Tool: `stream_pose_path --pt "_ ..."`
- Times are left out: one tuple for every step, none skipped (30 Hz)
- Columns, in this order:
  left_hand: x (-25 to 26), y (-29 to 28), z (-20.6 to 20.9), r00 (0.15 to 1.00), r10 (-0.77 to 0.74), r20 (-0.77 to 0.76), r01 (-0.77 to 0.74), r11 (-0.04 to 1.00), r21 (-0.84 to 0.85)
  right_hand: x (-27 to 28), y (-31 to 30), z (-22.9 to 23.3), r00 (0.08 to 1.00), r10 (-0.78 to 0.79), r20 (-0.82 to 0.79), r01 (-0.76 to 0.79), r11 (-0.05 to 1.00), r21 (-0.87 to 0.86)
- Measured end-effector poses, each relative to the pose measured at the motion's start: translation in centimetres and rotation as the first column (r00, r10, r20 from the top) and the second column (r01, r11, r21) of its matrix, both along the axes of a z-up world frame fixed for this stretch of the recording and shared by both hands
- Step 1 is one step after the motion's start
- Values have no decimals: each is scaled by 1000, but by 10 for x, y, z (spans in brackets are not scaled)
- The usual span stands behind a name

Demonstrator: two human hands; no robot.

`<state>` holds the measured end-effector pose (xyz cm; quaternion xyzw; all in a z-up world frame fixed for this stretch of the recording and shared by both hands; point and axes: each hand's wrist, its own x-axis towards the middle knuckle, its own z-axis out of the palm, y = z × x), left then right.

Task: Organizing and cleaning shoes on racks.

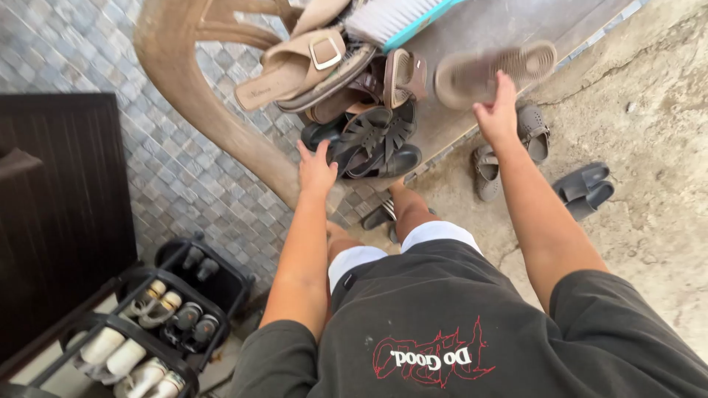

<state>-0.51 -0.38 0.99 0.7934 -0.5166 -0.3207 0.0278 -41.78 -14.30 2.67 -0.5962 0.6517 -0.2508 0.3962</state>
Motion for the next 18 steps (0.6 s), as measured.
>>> stream_pose_path --pt "-5 -4 10 999 34 -12 -33 995 92 -6 -2 -11 997 26 -77 -29 999 -32" --pt "-8 -12 20 997 68 -19 -64 982 178 -10 -8 -23 987 49 -152 -60 996 -68" --pt "-10 -9 12 997 78 -17 -74 980 185 -3 2 -31 987 60 -151 -70 996 -61" --pt "-10 -7 4 996 84 20 -86 988 129 5 11 -39 979 97 -180 -72 987 142" --pt "-10 -4 -4 994 91 58 -95 993 73 13 20 -46 969 142 -201 -68 939 338" --pt "-12 -7 -1 993 100 59 -105 992 76 26 34 -53 968 152 -199 -78 937 340" --pt "-13 -10 1 989 140 39 -143 986 83 38 49 -59 955 251 -159 -187 924 333" --pt "-14 -11 4 984 180 19 -181 979 91 51 66 -64 930 347 -119 -294 900 321" --pt "-16 -5 -1 982 189 20 -190 977 95 67 77 -56 927 356 -117 -303 896 324" --pt "-17 -2 -6 984 173 46 -173 985 9 84 84 -50 931 364 15 -352 886 302" --pt "-18 1 -11 985 159 74 -153 985 -76 101 92 -43 917 370 147 -397 876 274" --pt "-23 4 -4 983 167 77 -161 984 -77 115 90 -34 914 378 149 -405 872 273" --pt "-28 7 2 977 213 15 -211 973 -88 130 90 -26 933 229 278 -324 871 369" --pt "-33 10 9 965 257 -49 -261 960 -98 144 89 -18 922 62 383 -253 845 470" --pt "-39 14 16 963 264 -47 -268 958 -99 149 85 -17 920 70 385 -260 844 469" --pt "-44 16 22 964 262 -50 -266 954 -141 154 80 -17 912 -57 406 -191 818 542" --pt "-50 19 28 964 259 -52 -264 947 -182 159 76 -17 891 -183 415 -126 779 614" --pt "-53 22 29 964 261 -52 -266 947 -182 149 79 -45 891 -181 416 -128 779 614"
